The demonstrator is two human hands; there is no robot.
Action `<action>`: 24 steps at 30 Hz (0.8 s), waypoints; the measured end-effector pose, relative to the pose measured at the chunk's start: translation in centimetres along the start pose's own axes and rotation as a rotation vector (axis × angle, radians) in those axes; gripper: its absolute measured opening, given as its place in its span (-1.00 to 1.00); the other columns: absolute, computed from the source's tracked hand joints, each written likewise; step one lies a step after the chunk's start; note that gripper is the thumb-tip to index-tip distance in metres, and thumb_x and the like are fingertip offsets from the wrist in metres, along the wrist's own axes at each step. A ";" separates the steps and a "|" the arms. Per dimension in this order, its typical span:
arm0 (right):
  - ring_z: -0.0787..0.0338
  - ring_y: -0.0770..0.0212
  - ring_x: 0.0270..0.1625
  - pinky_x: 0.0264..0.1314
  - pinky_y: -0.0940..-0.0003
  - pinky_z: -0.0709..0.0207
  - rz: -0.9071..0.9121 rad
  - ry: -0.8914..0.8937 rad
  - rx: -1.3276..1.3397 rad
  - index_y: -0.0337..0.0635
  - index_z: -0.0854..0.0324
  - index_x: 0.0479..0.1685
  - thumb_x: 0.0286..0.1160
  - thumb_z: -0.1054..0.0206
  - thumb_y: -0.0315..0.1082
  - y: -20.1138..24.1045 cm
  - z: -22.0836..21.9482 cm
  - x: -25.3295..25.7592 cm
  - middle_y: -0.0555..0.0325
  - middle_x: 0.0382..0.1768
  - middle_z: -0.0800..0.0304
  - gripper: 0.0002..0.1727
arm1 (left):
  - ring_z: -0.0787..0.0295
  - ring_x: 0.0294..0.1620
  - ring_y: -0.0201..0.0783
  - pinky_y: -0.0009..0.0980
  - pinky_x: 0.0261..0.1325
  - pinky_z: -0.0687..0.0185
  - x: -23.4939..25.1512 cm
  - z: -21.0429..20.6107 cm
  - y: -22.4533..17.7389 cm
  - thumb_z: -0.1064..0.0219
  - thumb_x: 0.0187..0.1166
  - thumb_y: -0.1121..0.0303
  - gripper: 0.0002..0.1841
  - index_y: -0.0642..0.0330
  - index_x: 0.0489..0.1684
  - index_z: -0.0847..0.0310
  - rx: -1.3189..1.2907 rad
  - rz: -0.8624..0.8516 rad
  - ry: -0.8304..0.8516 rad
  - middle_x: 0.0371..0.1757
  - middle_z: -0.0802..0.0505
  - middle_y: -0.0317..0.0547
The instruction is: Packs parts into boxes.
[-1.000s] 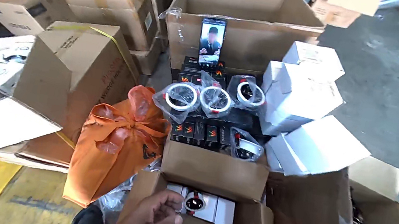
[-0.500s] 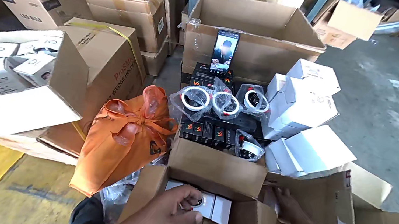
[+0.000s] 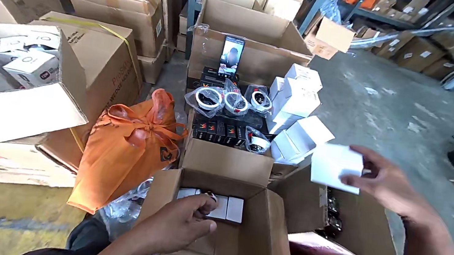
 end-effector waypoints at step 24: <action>-0.87 0.21 0.03 0.20 0.20 -0.73 -0.497 0.183 0.685 -0.31 -0.70 0.22 0.78 -0.13 -0.28 -20.4 -16.1 -17.5 0.04 -0.01 -0.89 -0.66 | -0.72 0.41 0.08 0.20 0.49 -0.56 3.8 -6.2 6.5 -0.34 0.63 -0.05 -0.44 0.16 0.46 -0.63 0.601 0.098 0.211 0.35 -0.80 0.09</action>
Point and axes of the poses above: each hand's wrist, its own x-axis towards the middle knuckle, its own z-axis out of the back of the hand, y = z × x, the point moved 1 cm from there along x, towards the middle knuckle
